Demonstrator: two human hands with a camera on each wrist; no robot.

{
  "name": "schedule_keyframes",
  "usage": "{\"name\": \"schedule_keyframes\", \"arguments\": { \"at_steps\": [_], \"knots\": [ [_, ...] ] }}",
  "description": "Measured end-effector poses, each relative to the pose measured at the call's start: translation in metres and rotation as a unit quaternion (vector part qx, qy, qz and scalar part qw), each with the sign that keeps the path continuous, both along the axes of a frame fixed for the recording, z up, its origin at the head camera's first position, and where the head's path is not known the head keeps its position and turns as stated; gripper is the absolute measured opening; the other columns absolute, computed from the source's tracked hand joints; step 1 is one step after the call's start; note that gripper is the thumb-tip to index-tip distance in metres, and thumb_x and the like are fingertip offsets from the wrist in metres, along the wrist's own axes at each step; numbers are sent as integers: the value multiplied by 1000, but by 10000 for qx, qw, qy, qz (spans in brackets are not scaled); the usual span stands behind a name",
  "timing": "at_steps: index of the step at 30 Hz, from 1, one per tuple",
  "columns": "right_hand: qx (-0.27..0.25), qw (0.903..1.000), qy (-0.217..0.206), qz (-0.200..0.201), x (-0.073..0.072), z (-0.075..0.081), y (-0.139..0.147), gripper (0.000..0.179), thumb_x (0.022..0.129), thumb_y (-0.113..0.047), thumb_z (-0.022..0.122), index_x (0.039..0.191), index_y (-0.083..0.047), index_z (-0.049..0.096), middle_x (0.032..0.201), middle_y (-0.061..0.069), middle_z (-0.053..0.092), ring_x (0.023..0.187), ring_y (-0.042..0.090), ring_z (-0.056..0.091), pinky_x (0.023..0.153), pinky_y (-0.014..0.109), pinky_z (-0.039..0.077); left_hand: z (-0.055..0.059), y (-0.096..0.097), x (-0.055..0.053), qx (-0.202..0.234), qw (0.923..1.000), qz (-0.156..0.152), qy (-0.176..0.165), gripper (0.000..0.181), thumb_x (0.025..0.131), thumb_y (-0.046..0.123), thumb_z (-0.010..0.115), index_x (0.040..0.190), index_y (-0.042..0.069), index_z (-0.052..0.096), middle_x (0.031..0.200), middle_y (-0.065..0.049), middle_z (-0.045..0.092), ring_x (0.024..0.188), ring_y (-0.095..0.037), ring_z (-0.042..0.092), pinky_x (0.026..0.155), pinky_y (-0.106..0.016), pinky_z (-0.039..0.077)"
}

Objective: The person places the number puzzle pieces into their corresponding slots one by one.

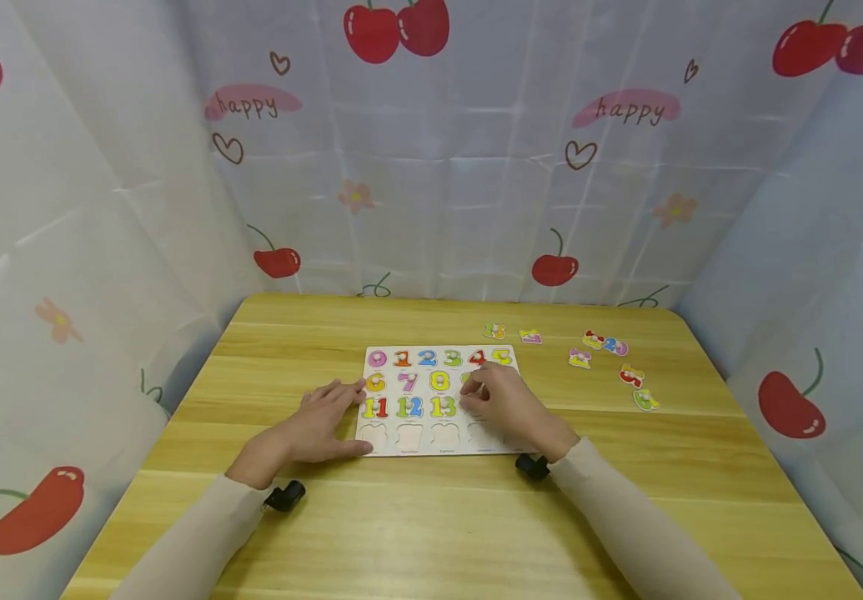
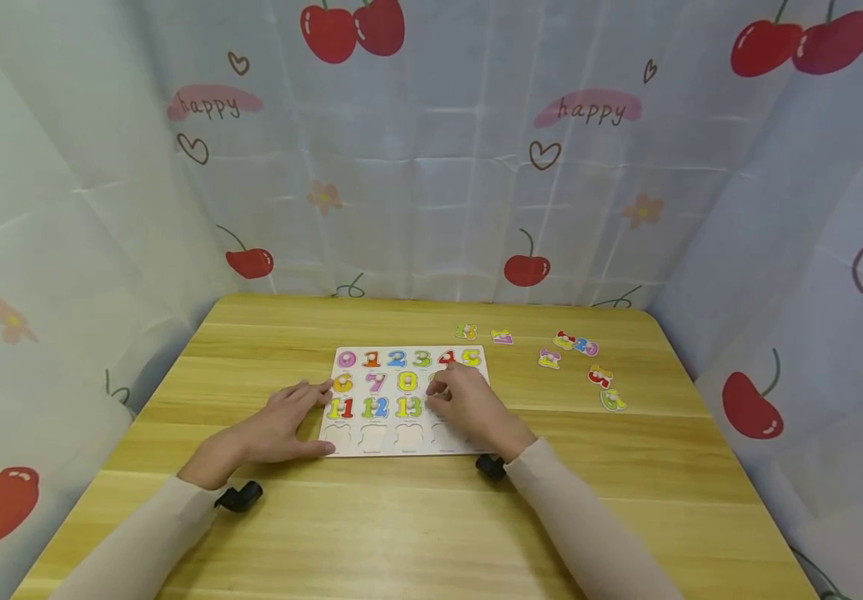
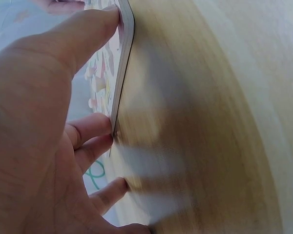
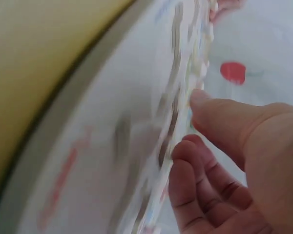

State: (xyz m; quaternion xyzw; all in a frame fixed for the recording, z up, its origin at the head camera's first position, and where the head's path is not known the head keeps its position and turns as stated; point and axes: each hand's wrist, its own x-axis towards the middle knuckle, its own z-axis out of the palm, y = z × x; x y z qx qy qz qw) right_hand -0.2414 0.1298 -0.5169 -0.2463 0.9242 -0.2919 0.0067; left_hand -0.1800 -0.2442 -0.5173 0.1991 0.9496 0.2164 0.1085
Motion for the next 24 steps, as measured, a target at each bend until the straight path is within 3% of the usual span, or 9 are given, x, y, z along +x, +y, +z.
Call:
{"name": "schedule_keyframes", "arguments": {
  "at_steps": [7, 13, 19, 24],
  "knots": [
    [-416, 9975, 195, -530, -21, 3, 47, 11, 105, -15, 88, 114, -8, 89, 114, 12, 78, 92, 21, 68, 78, 31, 55, 0, 0, 0, -21, 10000, 18, -16, 96, 102, 57, 88, 173, 7, 48, 192, -13, 35, 177, -60, 25, 134, -92, 18],
    [-593, 9892, 559, -1221, -37, 3, 96, 26, 107, -13, 86, 129, 1, 85, 133, 27, 75, 107, 42, 76, 92, 53, 65, 1, 0, 1, -22, 10000, -4, -9, 98, 102, 57, 87, 175, 6, 47, 192, -13, 36, 177, -61, 25, 134, -92, 19],
    [-672, 9789, 343, -1900, -45, 0, 142, 45, 113, -19, 80, 151, 3, 72, 151, 35, 62, 121, 51, 72, 101, 65, 61, 0, 0, 0, -48, 10000, -6, -2, 99, 102, 58, 87, 175, 6, 46, 191, -15, 36, 177, -61, 25, 135, -91, 19],
    [-666, 9756, 266, -2073, -52, -6, 168, 51, 113, -23, 79, 151, 10, 69, 146, 39, 61, 117, 54, 78, 101, 67, 65, -1, 0, -2, -95, 9999, 9, 34, 101, 102, 59, 87, 176, 6, 44, 188, -16, 41, 176, -61, 26, 134, -91, 20]
  ]
}}
